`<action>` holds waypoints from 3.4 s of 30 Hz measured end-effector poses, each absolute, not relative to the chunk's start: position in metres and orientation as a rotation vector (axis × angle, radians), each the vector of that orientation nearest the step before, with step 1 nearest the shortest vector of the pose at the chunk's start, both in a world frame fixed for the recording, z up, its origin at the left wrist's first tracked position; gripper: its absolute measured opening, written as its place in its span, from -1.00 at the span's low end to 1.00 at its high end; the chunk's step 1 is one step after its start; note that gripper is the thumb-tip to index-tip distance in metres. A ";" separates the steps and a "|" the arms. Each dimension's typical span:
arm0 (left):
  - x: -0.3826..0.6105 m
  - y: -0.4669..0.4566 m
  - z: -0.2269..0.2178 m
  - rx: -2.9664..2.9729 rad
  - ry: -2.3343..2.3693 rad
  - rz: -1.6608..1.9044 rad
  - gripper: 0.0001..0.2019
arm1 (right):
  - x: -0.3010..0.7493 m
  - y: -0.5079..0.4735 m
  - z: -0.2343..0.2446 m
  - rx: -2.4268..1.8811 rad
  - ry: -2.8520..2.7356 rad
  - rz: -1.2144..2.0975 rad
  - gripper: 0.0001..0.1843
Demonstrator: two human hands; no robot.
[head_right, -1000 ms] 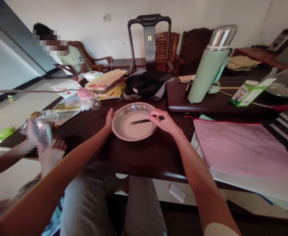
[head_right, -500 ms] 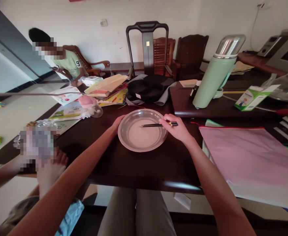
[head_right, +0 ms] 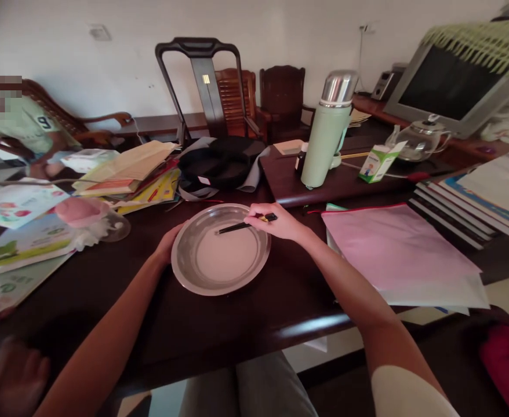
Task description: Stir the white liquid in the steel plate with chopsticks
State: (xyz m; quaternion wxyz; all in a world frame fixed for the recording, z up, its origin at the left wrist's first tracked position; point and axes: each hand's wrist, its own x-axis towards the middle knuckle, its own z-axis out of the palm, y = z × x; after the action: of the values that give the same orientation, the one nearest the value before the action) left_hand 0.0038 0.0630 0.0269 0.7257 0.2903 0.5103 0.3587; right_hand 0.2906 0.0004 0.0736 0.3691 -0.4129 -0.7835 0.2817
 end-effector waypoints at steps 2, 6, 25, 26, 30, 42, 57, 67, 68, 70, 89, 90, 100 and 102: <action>0.004 0.063 0.028 0.632 1.149 0.794 -0.71 | 0.295 0.008 0.078 -1.011 -2.093 0.669 -0.73; 0.000 0.065 0.025 0.608 1.219 0.790 -0.69 | 0.302 0.014 0.085 -0.910 -2.239 0.517 -0.73; -0.004 0.063 0.021 0.549 1.144 0.768 -0.69 | 0.313 -0.026 0.070 -1.288 -1.563 0.672 -0.55; -0.004 0.063 0.020 0.546 1.140 0.766 -0.68 | 0.315 -0.029 0.072 -1.300 -1.526 0.698 -0.53; -0.004 0.062 0.021 0.528 1.137 0.751 -0.66 | 0.303 -0.035 0.072 -1.249 -1.653 0.863 -0.58; -0.001 0.062 0.025 0.549 1.141 0.742 -0.63 | 0.301 -0.062 0.071 -1.388 -1.524 0.820 -0.57; 0.000 0.062 0.027 0.554 0.988 0.723 -0.59 | 0.273 -0.096 0.051 -1.453 -1.452 0.742 -0.72; 0.001 0.062 0.012 0.632 0.918 0.794 -0.67 | 0.272 -0.100 0.070 -1.602 -1.438 0.613 -0.62; 0.001 0.062 0.012 0.624 0.914 0.786 -0.67 | 0.268 -0.098 0.070 -1.559 -1.501 0.653 -0.64; 0.002 0.061 0.013 0.599 0.920 0.777 -0.66 | 0.255 -0.088 0.066 -1.471 -1.624 0.668 -0.70; 0.007 0.056 0.024 0.463 0.932 0.832 -0.62 | 0.259 -0.067 0.083 -1.304 -1.934 0.497 -0.73; 0.007 0.057 0.024 0.468 0.936 0.828 -0.62 | 0.261 -0.065 0.080 -1.309 -1.915 0.485 -0.72; 0.004 0.066 0.024 0.514 0.965 0.798 -0.72 | 0.278 -0.076 0.084 -1.316 -1.867 0.648 -0.61; 0.004 0.066 0.024 0.512 0.991 0.797 -0.73 | 0.273 -0.070 0.072 -1.265 -1.907 0.622 -0.70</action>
State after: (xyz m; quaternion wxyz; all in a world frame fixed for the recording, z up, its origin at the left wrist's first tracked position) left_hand 0.0043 0.0656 0.0237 0.7741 0.2364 0.4577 0.3680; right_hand 0.2727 -0.0697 0.0720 0.3758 -0.4942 -0.7453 0.2432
